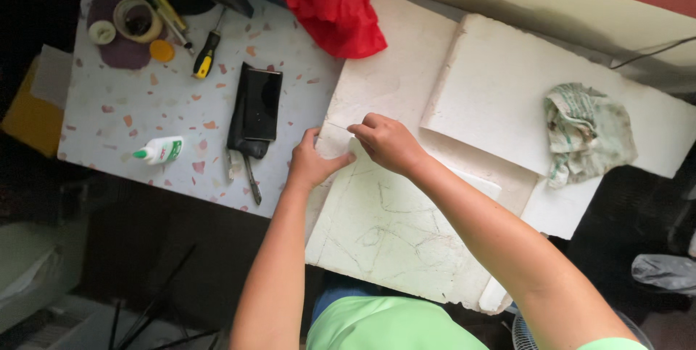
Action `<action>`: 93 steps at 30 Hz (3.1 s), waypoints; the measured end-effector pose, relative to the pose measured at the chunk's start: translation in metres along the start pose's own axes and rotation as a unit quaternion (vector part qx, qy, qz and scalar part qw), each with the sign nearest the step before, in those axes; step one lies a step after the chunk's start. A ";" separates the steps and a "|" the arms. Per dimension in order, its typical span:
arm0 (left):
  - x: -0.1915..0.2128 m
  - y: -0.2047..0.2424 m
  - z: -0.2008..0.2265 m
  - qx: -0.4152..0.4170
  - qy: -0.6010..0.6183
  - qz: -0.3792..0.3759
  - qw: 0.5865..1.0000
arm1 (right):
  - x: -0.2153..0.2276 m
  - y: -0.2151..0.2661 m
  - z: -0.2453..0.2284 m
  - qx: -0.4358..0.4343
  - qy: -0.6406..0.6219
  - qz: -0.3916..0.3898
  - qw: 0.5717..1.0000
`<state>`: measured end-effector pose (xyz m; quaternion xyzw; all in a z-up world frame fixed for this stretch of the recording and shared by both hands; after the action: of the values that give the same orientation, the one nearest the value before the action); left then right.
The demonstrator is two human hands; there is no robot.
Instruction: The person carves lines into a piece of styrofoam, glues sections together, and removes excess material to form a relief carving.
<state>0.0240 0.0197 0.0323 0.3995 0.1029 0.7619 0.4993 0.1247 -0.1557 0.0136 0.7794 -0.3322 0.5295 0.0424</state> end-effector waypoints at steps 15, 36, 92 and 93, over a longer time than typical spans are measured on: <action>0.002 0.002 0.008 0.020 -0.022 -0.014 0.999 | 0.009 -0.017 -0.007 0.005 0.005 -0.083 0.997; 0.004 0.004 0.011 0.035 -0.021 -0.017 0.999 | 0.020 -0.029 -0.025 0.001 0.010 -0.055 0.998; 0.007 0.006 0.013 0.026 -0.011 -0.017 0.999 | 0.006 -0.039 -0.021 -0.051 0.010 -0.154 0.987; 0.007 0.007 0.013 0.031 -0.016 -0.020 0.999 | 0.004 -0.039 -0.021 -0.058 0.008 -0.165 0.985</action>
<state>0.0274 0.0192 0.0488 0.4251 0.1264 0.7414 0.5037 0.1305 -0.1185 0.0378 0.8157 -0.2291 0.5010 0.1766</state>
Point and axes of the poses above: each hand's wrist, its own y-axis away from the middle knuckle, its own x-axis out of the back of the hand, z = x × y, the point moved 3 cm from there along -y, towards the middle knuckle, and after that the axes turned 4 degrees about z, right-handed, at the moved point
